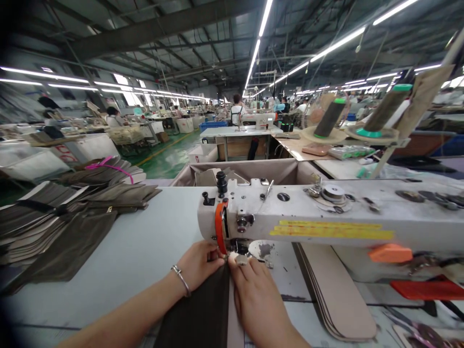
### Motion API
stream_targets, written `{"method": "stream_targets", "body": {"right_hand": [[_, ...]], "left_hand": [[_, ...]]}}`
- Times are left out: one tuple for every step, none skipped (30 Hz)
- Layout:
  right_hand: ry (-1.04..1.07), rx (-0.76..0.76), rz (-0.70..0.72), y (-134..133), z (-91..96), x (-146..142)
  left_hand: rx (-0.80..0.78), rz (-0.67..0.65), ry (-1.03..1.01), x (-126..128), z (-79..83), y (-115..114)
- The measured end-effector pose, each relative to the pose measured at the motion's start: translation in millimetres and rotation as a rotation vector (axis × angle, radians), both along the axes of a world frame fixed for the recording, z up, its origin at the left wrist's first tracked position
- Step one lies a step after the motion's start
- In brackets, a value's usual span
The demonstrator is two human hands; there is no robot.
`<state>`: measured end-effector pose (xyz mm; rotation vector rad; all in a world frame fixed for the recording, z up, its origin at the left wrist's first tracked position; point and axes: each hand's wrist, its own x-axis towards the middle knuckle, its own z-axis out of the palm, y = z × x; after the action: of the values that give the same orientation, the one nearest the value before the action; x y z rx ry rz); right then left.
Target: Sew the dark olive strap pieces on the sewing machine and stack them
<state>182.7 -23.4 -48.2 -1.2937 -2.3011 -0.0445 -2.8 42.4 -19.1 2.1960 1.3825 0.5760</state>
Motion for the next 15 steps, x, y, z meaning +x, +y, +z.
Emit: {"method": "stream_targets", "body": {"right_hand": [[0.009, -0.025, 0.0, -0.1, 0.0, -0.3], [0.017, -0.042, -0.001, -0.1, 0.0, -0.5], [0.02, -0.053, 0.0, -0.2, 0.0, -0.7], [0.02, -0.058, 0.0, -0.3, -0.1, -0.8], [0.018, -0.06, -0.001, -0.4, -0.3, -0.7], [0.014, -0.059, -0.004, -0.4, -0.4, -0.7], [0.008, -0.058, -0.005, -0.5, -0.5, -0.5], [0.003, -0.055, -0.004, -0.5, -0.5, -0.4], [0.001, -0.051, -0.001, -0.5, -0.4, -0.3], [-0.001, -0.051, 0.003, -0.5, -0.3, -0.3], [-0.001, -0.053, 0.006, -0.5, -0.1, -0.2], [0.002, -0.055, 0.007, -0.5, -0.1, -0.2], [0.006, -0.056, 0.007, -0.6, -0.1, 0.0], [0.011, -0.055, 0.006, -0.6, -0.3, 0.2], [0.016, -0.053, 0.008, -0.7, -0.6, 0.5]], "left_hand": [[-0.004, 0.005, 0.004, 1.0, 1.3, 0.5], [-0.007, 0.01, 0.008, 2.0, 3.1, 0.7], [-0.009, 0.016, 0.011, 3.1, 5.0, 0.9], [-0.011, 0.022, 0.012, 4.2, 6.7, 1.1], [-0.01, 0.028, 0.012, 5.3, 8.0, 1.3], [-0.006, 0.032, 0.011, 6.3, 8.8, 1.6], [-0.002, 0.035, 0.009, 7.2, 9.0, 2.1], [0.005, 0.038, 0.006, 7.8, 8.7, 2.7], [0.011, 0.041, 0.004, 8.2, 7.9, 3.6], [0.017, 0.042, 0.002, 8.3, 6.9, 4.7], [0.022, 0.044, 0.0, 8.2, 5.9, 5.8], [0.026, 0.043, 0.0, 7.9, 5.0, 6.7], [0.029, 0.041, 0.0, 7.3, 4.4, 7.0], [0.027, 0.04, -0.001, 6.5, 4.2, 6.5], [0.034, 0.038, 0.001, 5.6, 4.6, 4.8]]}}
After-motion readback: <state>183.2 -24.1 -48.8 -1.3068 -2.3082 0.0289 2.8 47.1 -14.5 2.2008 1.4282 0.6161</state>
